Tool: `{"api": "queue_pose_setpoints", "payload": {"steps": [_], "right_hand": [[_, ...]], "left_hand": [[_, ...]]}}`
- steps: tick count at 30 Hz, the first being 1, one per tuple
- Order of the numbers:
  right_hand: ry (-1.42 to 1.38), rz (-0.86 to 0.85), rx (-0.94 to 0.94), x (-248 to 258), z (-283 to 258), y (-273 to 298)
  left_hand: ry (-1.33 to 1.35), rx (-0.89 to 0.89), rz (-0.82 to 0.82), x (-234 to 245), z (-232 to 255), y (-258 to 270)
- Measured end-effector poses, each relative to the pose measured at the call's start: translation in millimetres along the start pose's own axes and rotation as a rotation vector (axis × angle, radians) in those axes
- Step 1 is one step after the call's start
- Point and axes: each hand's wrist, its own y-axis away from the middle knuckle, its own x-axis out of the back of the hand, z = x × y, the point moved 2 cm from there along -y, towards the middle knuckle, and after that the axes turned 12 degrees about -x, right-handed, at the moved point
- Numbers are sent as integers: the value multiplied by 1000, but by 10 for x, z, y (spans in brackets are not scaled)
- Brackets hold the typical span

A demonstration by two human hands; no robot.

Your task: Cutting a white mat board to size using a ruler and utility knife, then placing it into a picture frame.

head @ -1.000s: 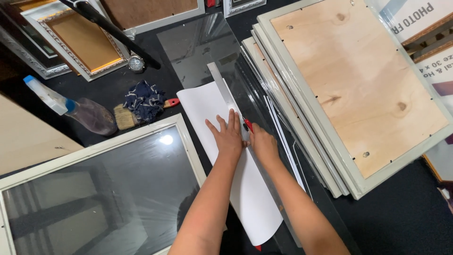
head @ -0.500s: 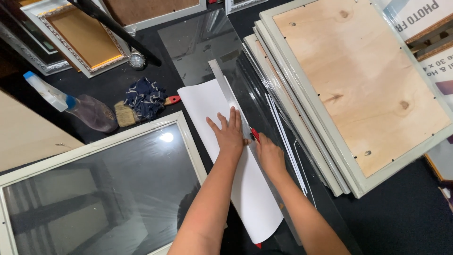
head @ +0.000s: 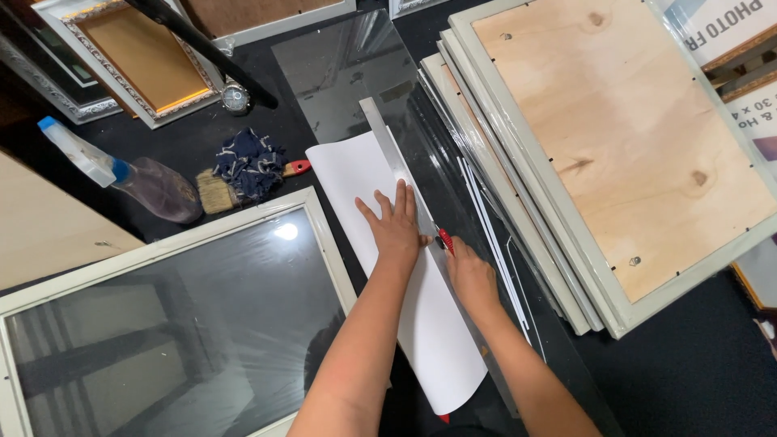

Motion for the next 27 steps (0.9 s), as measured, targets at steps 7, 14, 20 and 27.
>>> {"api": "queue_pose_setpoints", "payload": {"steps": [7,14,20,27], "right_hand": [[14,5,-11,-43,81,72],[5,-43,-59,97,68,250],[47,-81,-106,274,65,262],[-52,53,-69,293,-404,-750]], "left_hand": [[-3,3,7,-4,1,-3],[-5,-1,18,-35,-2,-39],[-10,-9,10,-50,-5,-38],[-4,-21,3,-39,-27,-35]]}}
